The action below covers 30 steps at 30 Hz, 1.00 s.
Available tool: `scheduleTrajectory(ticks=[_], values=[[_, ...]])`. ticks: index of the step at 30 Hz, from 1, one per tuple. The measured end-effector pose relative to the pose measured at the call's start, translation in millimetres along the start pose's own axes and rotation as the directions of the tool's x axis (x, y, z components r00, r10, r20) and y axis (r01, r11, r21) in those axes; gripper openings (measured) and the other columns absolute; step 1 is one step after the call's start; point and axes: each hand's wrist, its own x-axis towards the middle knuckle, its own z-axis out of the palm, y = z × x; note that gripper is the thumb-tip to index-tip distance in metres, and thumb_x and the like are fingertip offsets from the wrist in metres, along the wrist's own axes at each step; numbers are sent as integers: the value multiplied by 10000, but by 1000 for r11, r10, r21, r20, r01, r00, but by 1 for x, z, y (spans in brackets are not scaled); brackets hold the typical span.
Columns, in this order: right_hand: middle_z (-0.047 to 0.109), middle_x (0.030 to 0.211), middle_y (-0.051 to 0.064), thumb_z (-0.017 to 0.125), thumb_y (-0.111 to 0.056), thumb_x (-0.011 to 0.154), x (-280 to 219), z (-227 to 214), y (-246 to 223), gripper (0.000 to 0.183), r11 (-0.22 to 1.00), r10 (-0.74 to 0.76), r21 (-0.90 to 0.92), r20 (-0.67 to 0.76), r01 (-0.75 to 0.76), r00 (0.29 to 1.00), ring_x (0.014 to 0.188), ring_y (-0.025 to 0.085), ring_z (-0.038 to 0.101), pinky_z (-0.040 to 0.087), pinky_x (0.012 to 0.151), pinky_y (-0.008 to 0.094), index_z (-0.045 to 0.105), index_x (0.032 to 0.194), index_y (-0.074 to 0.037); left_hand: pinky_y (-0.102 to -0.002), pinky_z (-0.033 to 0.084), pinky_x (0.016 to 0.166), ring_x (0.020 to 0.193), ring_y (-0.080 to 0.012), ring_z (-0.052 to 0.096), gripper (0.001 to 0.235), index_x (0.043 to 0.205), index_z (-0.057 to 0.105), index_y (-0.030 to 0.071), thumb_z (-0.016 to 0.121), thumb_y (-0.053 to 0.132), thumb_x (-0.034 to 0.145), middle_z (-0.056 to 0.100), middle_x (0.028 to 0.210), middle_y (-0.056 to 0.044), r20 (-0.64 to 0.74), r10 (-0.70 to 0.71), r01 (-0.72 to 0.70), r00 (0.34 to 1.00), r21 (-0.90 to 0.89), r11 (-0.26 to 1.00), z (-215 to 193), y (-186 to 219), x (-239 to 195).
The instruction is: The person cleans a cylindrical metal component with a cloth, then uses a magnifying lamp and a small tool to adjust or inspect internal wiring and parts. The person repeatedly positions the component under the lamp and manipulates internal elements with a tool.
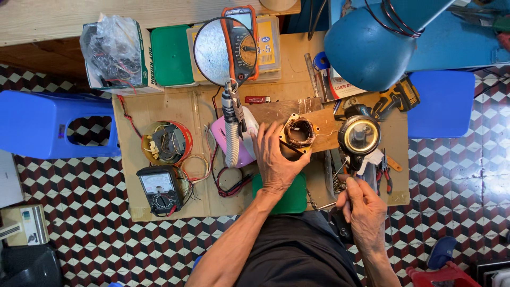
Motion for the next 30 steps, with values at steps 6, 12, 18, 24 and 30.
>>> scheduleTrajectory(ticks=[6,12,18,24,30], values=[[608,684,26,509,-213,1073,1,-2,-23,312,994,-111,1,-42,111,993,466,33,421,321,422,178,699,1183,9,-462,443,1114,1271,-353,560,802,1300,557,27,909,399,683,618,1291,-171,94,-94,108,991,-163,981,-13,29,15],[613,671,21,492,-245,1081,-1,-5,-44,330,990,-138,6,-37,138,990,456,17,429,345,415,163,710,1198,-27,-425,514,1010,1132,-278,651,790,1302,573,39,888,455,709,671,1189,-132,257,-141,211,956,-267,940,-28,65,34],[604,647,25,517,-231,1067,-3,-4,-50,314,990,-130,40,-88,134,988,439,25,415,309,396,169,715,1190,-22,-421,549,956,1098,-267,678,762,1256,574,41,886,449,693,685,1166,-129,286,-188,268,940,-276,923,-34,82,50],[602,647,29,515,-234,1066,-3,-5,-48,314,990,-113,72,-84,120,990,434,30,412,310,396,170,712,1192,-25,-333,615,891,1029,-202,743,737,1251,523,39,849,408,703,737,1135,-118,421,-305,489,854,-453,745,-27,76,46],[597,651,30,517,-234,1066,-3,-3,-48,318,989,-115,84,-59,120,992,439,28,404,305,398,170,714,1198,-23,-419,621,956,1089,-255,699,712,1299,404,-13,818,285,802,653,1218,-181,654,-229,692,721,-699,182,-22,56,49]])
